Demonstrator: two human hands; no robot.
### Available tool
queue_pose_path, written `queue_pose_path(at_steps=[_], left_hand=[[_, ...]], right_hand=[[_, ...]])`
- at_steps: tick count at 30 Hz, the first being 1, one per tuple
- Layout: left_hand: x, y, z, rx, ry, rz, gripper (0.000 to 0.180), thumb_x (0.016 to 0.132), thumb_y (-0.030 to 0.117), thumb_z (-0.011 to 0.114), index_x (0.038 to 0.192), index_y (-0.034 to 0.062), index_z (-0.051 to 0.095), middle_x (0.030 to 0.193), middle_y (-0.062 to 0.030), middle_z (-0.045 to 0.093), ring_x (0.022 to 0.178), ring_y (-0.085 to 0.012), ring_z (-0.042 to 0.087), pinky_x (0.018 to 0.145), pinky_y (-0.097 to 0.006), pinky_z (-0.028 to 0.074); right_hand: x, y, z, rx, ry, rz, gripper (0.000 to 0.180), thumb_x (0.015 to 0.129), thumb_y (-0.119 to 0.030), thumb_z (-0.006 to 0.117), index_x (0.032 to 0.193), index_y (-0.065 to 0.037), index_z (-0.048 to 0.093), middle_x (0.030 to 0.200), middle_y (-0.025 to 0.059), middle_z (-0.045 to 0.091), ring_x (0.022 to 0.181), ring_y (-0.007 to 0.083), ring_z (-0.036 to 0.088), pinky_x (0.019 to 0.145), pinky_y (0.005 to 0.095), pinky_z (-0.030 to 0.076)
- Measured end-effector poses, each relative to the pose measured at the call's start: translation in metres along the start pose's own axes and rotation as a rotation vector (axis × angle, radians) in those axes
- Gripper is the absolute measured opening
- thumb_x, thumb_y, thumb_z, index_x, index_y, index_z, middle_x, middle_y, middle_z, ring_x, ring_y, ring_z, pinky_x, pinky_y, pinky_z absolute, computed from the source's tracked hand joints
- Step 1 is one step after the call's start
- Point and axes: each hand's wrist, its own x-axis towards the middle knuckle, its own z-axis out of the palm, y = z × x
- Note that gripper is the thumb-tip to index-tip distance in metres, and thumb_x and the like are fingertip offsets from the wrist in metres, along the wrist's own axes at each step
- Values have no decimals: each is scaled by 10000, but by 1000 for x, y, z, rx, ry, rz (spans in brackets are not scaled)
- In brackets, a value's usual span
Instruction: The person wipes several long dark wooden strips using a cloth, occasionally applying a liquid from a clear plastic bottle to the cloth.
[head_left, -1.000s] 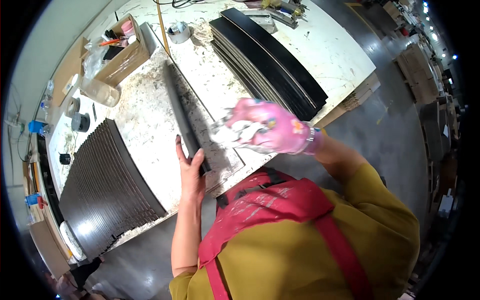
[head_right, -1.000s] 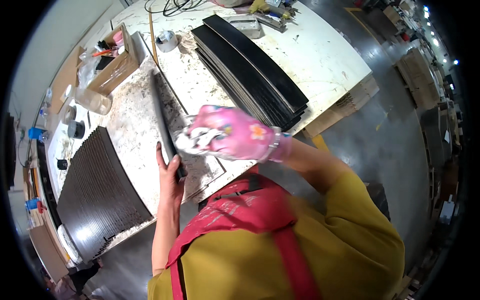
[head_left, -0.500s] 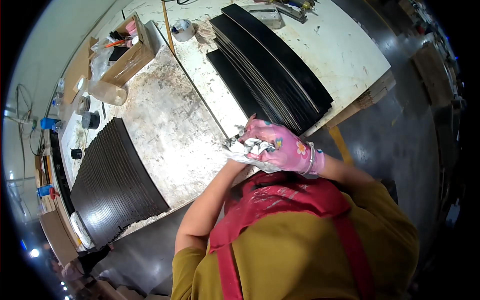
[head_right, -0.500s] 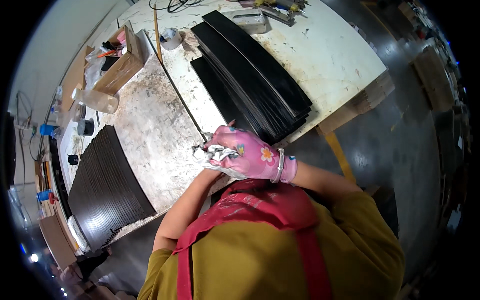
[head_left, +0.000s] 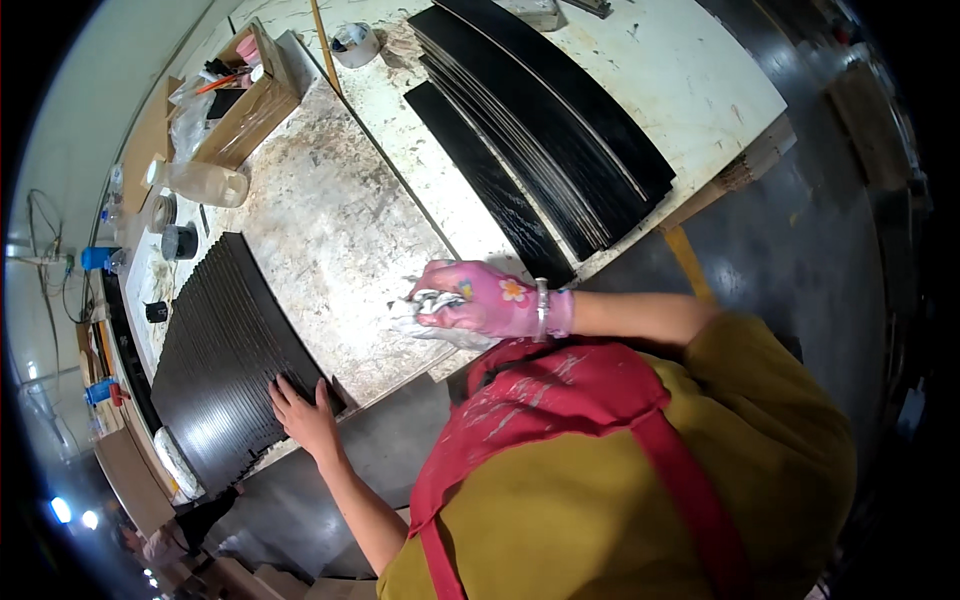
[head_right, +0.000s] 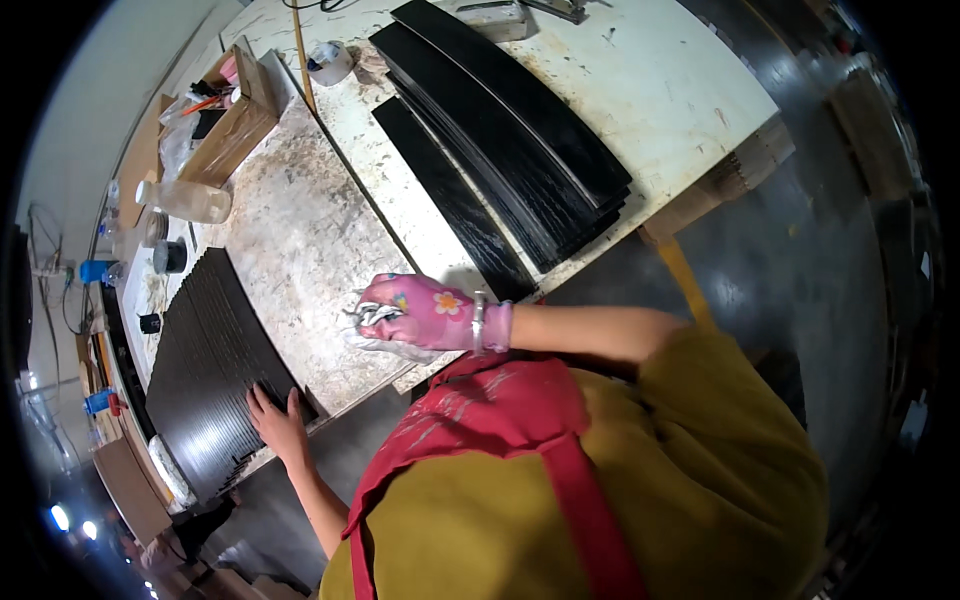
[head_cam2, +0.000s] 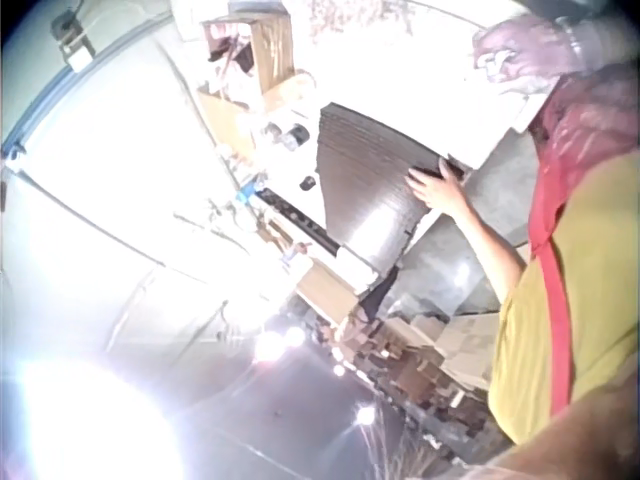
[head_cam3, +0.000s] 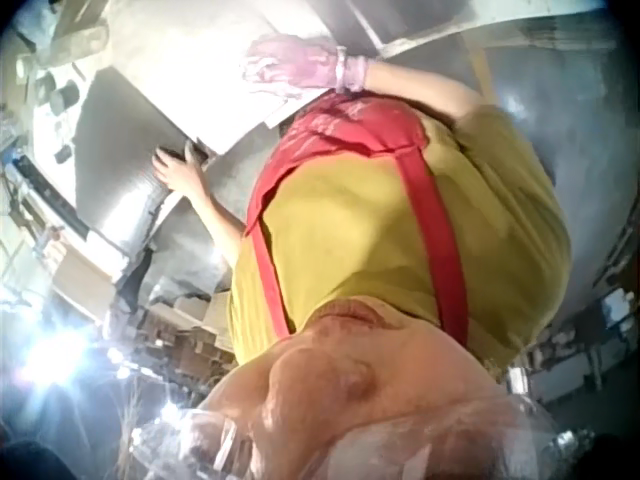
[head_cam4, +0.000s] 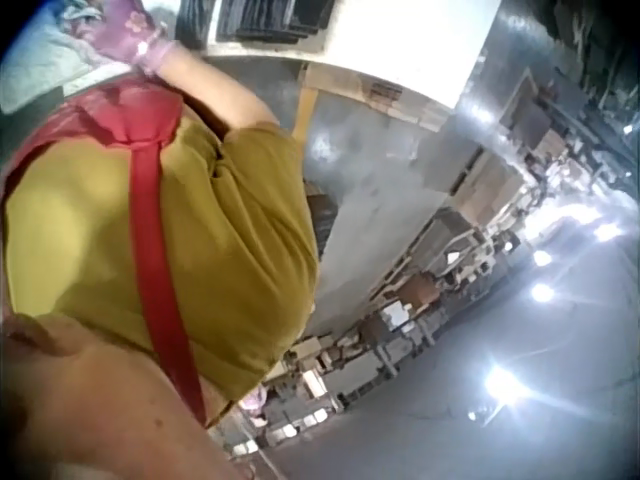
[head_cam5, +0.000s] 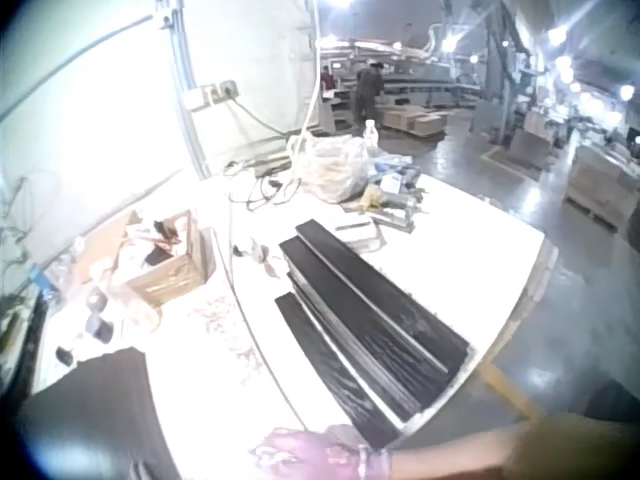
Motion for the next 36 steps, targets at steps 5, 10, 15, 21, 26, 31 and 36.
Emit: queue_pose_path(at_steps=[5,10,15,21,26,31,36], left_hand=[[19,-7,-22,-74,-71,-32,384,873,236,615,1149,-30,590,1267,-184,525,1130,-359,511,938,-380,425],[15,-36,-13,-1180,-192,-396,317,897,151,596,1163,-8,531,1025,-89,597,913,-145,546,855,-251,423],[-28,39,-13,-2300,-806,-642,485,844,174,595,1259,-31,452,1207,-185,561,1039,-317,581,848,-395,515],[-64,39,23,-2444,-1179,-922,509,956,478,395,1243,68,492,1103,-171,606,862,-291,606,748,-423,523],[-70,21,30,-2220,-1159,-1067,587,965,523,331,1165,6,527,1021,-130,632,851,-238,606,738,-374,516],[-53,7,15,-2333,-1233,-962,602,973,520,309,1139,-10,542,1005,-124,631,836,-215,602,767,-346,505],[-54,1,15,-2125,-1195,-1092,573,967,505,360,1127,-4,567,1015,-118,636,866,-208,600,784,-334,498]], right_hand=[[17,5,33,-10,-97,-25,515,829,-357,650,1096,78,587,1071,212,611,1001,342,594,856,366,457],[26,27,25,-30,-96,-105,459,843,-361,644,1139,-14,596,1168,140,569,1004,271,576,881,342,455],[64,-1,-4,99,304,88,283,861,-180,642,1081,-7,598,936,82,632,813,128,608,710,262,508],[81,-14,90,-644,-352,-514,455,747,-171,632,1194,-118,563,1141,134,544,1011,283,579,808,396,509],[137,65,135,-794,-427,-577,331,736,-170,636,1062,-146,579,1076,105,575,1000,249,586,810,390,513],[283,78,90,-1019,-77,-365,221,795,-125,544,997,-39,574,947,214,593,852,352,614,742,434,514],[214,74,140,-862,-457,-415,182,797,-99,557,964,-115,627,891,117,620,816,261,631,681,357,543]])
